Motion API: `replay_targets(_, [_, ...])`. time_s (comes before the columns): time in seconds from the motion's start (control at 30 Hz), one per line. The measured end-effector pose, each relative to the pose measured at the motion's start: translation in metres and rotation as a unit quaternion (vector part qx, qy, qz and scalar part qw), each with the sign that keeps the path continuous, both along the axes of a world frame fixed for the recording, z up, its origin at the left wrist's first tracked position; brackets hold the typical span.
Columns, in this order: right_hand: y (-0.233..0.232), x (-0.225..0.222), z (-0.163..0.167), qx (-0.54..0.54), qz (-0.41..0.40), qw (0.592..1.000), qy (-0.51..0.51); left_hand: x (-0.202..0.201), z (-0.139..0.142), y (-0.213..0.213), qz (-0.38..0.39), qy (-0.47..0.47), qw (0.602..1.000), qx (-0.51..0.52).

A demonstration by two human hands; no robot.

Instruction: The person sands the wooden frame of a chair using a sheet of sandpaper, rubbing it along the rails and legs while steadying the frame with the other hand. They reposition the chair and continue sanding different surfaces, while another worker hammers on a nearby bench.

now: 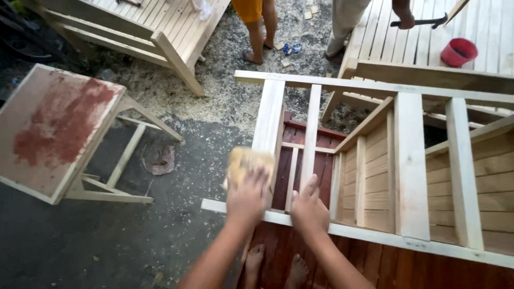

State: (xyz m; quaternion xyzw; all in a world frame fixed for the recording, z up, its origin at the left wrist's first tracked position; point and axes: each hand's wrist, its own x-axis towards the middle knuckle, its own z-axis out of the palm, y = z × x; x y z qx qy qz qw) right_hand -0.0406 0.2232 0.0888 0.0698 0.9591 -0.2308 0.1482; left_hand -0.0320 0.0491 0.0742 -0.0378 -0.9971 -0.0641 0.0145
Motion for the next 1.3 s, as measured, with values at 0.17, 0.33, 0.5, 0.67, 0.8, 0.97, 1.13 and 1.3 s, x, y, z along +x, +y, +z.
replay_targets(0.17, [-0.004, 0.003, 0.009, -0.012, -0.009, 1.000, 0.015, -0.040, -0.007, 0.007, 0.032, -0.001, 0.998, 0.053])
replay_targets(0.33, [-0.009, 0.002, 0.014, -0.020, -0.011, 0.999, 0.036, 0.088, -0.024, 0.005, -0.020, 0.080, 0.996, -0.026])
replay_targets(0.5, [-0.010, 0.004, 0.009, 0.007, -0.013, 0.999, 0.032, 0.040, -0.012, 0.006, -0.010, -0.037, 0.999, -0.020])
replay_targets(0.67, [-0.007, 0.010, 0.005, -0.005, -0.027, 0.997, 0.067, -0.011, 0.007, 0.006, -0.008, 0.011, 0.992, 0.127])
replay_targets(0.8, [-0.005, 0.003, 0.007, 0.006, -0.048, 0.999, -0.004, 0.046, 0.009, 0.005, -0.049, -0.053, 0.995, 0.075])
replay_targets(0.97, [0.000, -0.001, 0.003, 0.016, -0.037, 0.999, 0.028, 0.010, 0.001, 0.017, -0.060, 0.034, 0.994, 0.084])
replay_targets(1.13, [0.005, 0.001, 0.003, 0.005, -0.034, 0.996, 0.083, -0.045, -0.002, 0.025, -0.026, 0.004, 0.992, 0.125])
replay_targets(1.3, [0.010, 0.000, 0.015, -0.005, -0.049, 0.998, -0.031, 0.037, 0.018, 0.012, -0.088, -0.024, 0.995, 0.037])
